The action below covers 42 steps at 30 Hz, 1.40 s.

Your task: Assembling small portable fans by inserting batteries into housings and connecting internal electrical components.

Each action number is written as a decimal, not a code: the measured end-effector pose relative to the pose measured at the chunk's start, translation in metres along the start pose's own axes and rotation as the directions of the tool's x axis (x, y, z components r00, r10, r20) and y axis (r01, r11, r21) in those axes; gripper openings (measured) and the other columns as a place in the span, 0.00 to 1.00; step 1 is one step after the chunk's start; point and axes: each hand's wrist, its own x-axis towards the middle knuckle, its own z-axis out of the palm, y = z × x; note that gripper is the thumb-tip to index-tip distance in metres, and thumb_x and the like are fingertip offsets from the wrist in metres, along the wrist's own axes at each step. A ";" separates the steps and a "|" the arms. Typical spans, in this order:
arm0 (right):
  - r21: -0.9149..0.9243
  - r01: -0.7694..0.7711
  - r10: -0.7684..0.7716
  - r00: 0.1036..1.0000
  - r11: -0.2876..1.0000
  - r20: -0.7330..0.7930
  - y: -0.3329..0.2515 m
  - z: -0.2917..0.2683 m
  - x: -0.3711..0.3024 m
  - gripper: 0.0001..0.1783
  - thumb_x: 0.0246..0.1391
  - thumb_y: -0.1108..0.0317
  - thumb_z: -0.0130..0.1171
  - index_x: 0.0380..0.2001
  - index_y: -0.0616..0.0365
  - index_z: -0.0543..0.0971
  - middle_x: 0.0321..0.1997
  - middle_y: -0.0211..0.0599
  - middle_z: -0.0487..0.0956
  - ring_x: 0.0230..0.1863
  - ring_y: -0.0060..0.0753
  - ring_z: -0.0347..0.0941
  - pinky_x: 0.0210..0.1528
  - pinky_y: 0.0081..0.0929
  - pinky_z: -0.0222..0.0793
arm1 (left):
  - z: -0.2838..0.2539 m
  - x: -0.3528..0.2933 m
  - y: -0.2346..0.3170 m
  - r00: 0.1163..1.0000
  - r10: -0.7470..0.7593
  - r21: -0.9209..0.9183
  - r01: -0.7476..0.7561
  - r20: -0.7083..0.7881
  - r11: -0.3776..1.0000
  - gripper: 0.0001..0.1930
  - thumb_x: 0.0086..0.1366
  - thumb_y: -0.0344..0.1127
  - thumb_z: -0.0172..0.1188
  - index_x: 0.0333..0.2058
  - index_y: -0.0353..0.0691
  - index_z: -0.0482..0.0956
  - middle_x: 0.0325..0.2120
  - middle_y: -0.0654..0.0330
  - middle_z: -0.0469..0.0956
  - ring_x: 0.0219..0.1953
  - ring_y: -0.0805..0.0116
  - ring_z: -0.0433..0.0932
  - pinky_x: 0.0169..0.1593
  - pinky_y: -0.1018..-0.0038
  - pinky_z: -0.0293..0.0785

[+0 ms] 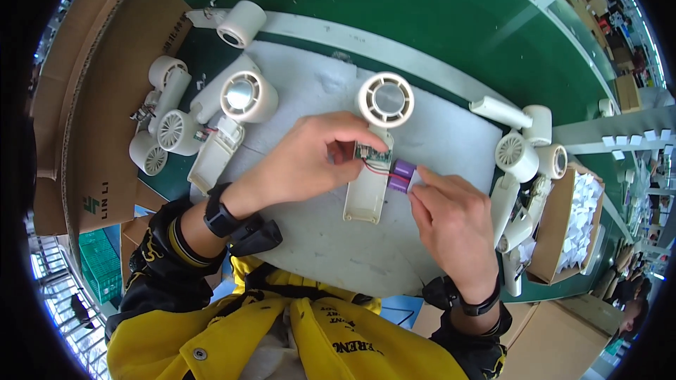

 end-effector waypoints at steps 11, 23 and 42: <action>-0.266 -0.004 -0.002 1.000 0.964 -0.021 -0.019 0.026 -0.003 0.12 0.40 0.80 0.60 0.34 0.68 0.78 0.32 0.45 0.80 0.33 0.48 0.76 0.39 0.39 0.75 | -0.006 -0.005 -0.013 1.000 -0.009 -0.027 0.009 0.018 1.000 0.17 0.53 0.20 0.59 0.43 0.40 0.82 0.36 0.62 0.80 0.32 0.76 0.76 0.37 0.78 0.74; -0.086 -0.879 0.661 0.415 0.470 -0.625 0.095 -0.108 -0.078 0.09 0.51 0.74 0.59 0.35 0.68 0.82 0.34 0.46 0.84 0.27 0.36 0.80 0.30 0.27 0.74 | -0.001 -0.004 -0.012 0.999 -0.044 0.014 0.044 0.019 0.999 0.17 0.54 0.20 0.59 0.43 0.40 0.82 0.37 0.61 0.80 0.32 0.76 0.77 0.38 0.78 0.75; 0.279 0.552 -0.447 0.819 0.786 -0.360 -0.071 0.004 0.017 0.20 0.47 0.68 0.68 0.44 0.63 0.79 0.42 0.47 0.78 0.36 0.46 0.78 0.35 0.32 0.76 | -0.007 -0.007 -0.016 0.998 -0.056 -0.053 0.056 -0.002 0.997 0.17 0.55 0.18 0.59 0.44 0.37 0.82 0.37 0.63 0.78 0.34 0.79 0.75 0.38 0.81 0.73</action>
